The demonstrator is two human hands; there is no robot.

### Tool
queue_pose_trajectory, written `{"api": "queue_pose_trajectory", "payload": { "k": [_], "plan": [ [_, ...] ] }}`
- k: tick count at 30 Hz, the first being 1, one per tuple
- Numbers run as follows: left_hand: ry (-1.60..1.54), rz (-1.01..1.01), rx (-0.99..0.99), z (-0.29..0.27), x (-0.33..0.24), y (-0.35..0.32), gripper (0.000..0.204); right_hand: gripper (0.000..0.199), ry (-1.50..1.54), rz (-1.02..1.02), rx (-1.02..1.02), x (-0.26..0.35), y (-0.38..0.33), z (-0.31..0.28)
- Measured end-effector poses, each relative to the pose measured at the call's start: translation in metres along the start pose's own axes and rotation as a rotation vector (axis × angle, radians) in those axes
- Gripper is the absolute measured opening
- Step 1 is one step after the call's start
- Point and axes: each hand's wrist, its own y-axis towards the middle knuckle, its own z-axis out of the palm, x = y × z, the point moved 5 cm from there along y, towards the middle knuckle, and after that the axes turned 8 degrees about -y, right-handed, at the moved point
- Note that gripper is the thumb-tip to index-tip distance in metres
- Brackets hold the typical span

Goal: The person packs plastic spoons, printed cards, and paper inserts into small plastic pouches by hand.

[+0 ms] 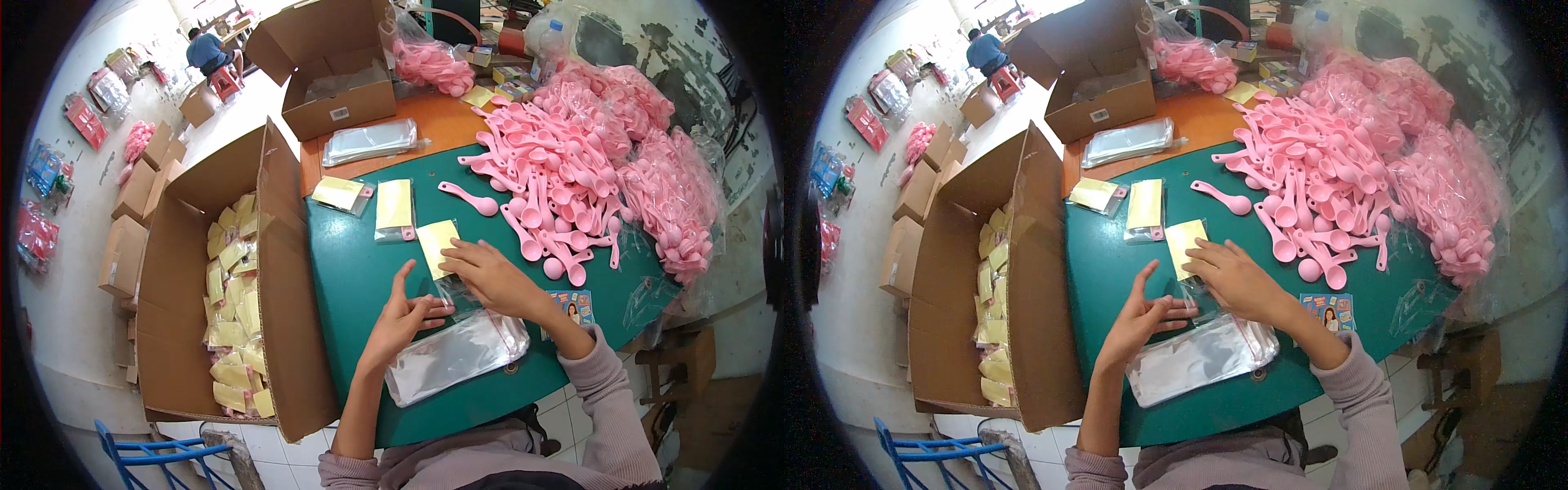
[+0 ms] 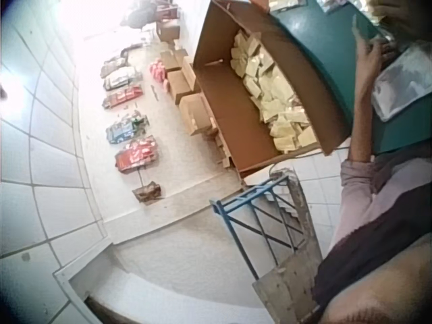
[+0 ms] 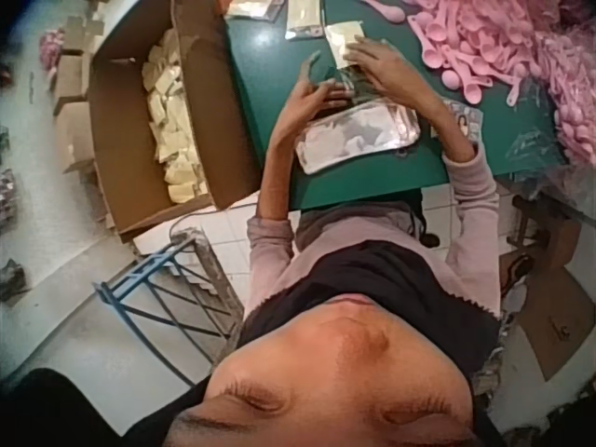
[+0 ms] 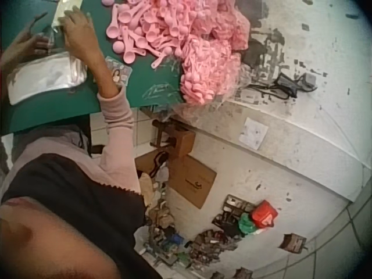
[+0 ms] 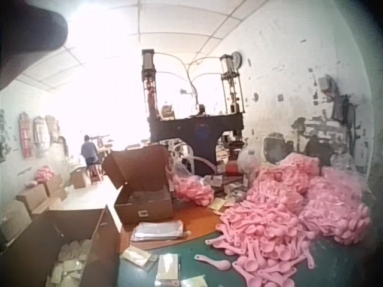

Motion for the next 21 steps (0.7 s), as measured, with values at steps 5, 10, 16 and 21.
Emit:
{"api": "queue_pose_trajectory", "payload": {
  "k": [5,10,16,21],
  "plan": [
    [0.121,-0.022,0.038,0.005,0.009,0.002,0.057,0.034,-0.073,0.085,-0.069,-0.009,0.006,0.02],
    [0.066,0.005,0.037,0.001,0.007,-0.001,0.056,0.029,0.214,0.184,-0.171,0.002,0.005,-0.004],
    [-0.032,0.016,0.03,0.0,0.001,-0.005,0.052,0.019,0.081,0.033,-0.136,0.027,0.001,0.004],
    [0.172,0.072,-0.005,-0.002,0.004,-0.002,0.047,0.015,0.211,0.129,-0.074,0.023,0.001,0.007]
  ]
}}
